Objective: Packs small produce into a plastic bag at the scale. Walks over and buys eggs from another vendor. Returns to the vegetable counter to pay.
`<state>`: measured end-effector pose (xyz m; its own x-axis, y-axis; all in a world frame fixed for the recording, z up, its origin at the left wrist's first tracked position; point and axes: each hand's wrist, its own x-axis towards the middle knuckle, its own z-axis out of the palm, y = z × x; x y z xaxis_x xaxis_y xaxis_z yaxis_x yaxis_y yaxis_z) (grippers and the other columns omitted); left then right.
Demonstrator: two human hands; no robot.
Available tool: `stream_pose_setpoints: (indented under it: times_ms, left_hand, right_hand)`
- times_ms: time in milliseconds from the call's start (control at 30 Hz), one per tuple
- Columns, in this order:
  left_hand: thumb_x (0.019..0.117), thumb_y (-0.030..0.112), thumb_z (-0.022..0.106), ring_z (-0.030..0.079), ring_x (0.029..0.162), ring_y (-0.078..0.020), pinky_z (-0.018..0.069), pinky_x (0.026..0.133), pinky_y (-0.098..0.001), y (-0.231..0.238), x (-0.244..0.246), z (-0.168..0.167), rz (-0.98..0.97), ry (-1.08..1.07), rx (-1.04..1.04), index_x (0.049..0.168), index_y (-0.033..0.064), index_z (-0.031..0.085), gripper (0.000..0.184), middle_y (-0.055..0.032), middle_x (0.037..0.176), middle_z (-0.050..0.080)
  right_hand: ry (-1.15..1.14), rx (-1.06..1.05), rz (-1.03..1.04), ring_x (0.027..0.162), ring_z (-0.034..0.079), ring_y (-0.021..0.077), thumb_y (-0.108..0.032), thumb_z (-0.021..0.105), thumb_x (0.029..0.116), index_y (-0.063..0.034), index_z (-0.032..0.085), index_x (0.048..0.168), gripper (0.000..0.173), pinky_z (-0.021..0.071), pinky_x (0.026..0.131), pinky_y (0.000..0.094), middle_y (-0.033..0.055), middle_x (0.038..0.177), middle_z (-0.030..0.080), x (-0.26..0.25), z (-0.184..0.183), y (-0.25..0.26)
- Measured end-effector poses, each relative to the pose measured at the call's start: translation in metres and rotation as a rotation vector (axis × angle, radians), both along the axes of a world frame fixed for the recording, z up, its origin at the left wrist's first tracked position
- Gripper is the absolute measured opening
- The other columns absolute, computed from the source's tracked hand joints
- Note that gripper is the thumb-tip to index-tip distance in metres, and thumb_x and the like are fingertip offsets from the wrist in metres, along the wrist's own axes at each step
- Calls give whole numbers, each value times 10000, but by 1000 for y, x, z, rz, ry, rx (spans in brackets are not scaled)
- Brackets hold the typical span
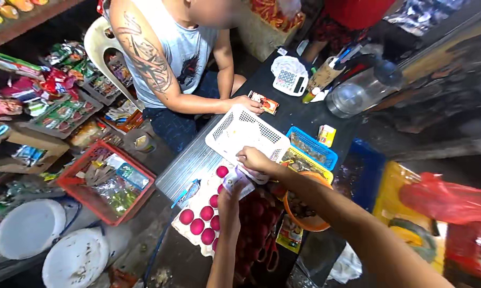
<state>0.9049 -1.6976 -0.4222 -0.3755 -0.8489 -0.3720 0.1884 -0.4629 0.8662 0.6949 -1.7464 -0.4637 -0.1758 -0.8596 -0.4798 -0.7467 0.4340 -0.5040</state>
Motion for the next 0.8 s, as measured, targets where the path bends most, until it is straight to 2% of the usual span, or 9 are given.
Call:
stream_pose_setpoints:
  times_ms: [67,133,267,367,467,567,633,733,800]
  left_hand:
    - [1013,54,562,710,1048,-248,583,958,-415,4,19,4,34,142,88,1257,-83,575,279,-180,1132,717]
    - [1033,84,413,730,1050,-293,601,897,-388,8,34,6,30,273,201,1230,-77,568,298,-236,1153,721]
    - [1045,96,329,744,1002,-272,611,814,-330,7,44,9,-25,313,314,1213,-72,583,348,-249,1129,726]
    - [1086,137,330,733,912,-214,609,831,-339,6,37,12,-12,303,331,1182,-46,609,348,-161,1007,733]
    - [1126,197,260,714,981,-197,594,909,-363,2,29,14,-26,280,328,1297,-17,552,400,-125,1079,717]
    - [1077,101,298,711,1063,-252,587,930,-387,-1,28,11,-75,303,305,1394,-28,484,390,-188,1200,701]
    - [1045,50,357,712,992,-253,596,861,-389,-4,26,10,-73,275,306,1443,-11,468,418,-193,1158,698]
    - [1131,268,298,724,861,-231,616,762,-381,-8,15,8,-21,173,355,1307,-1,573,423,-160,998,725]
    - [1135,378,203,739,891,-248,615,780,-396,-10,5,5,1,133,371,1292,-8,585,565,-173,1006,740]
  right_hand:
    - [185,-42,64,1229,607,379,-286,575,1042,-77,677,1332,371,516,995,578,194,1308,635,15,-14,-9]
    - [327,-82,78,1238,592,401,-330,622,1020,-61,635,1367,439,525,944,578,208,1319,621,23,-21,-16]
    - [387,-108,-3,1213,594,429,-379,705,962,-50,669,1263,447,544,890,596,229,1296,615,21,-23,-23]
    - [460,-152,133,1234,593,409,-261,637,1003,0,657,1254,363,522,952,555,233,1296,627,21,-24,-25]
    - [497,-182,266,1180,639,425,-42,508,1023,95,519,1394,396,526,994,522,281,1251,645,26,-29,-24]
    - [509,-207,347,1077,673,411,3,512,999,115,634,1160,231,551,939,508,264,1101,680,23,-27,-17]
    - [455,-150,308,1083,663,410,11,550,978,82,667,1099,182,548,934,521,249,1082,683,21,-12,-10]
    - [399,-134,205,1058,673,406,6,569,968,40,695,1078,170,563,893,544,237,1057,691,13,-5,7]
    - [354,-99,88,1054,678,404,-20,562,982,10,713,1092,190,566,882,562,229,1067,696,7,0,17]
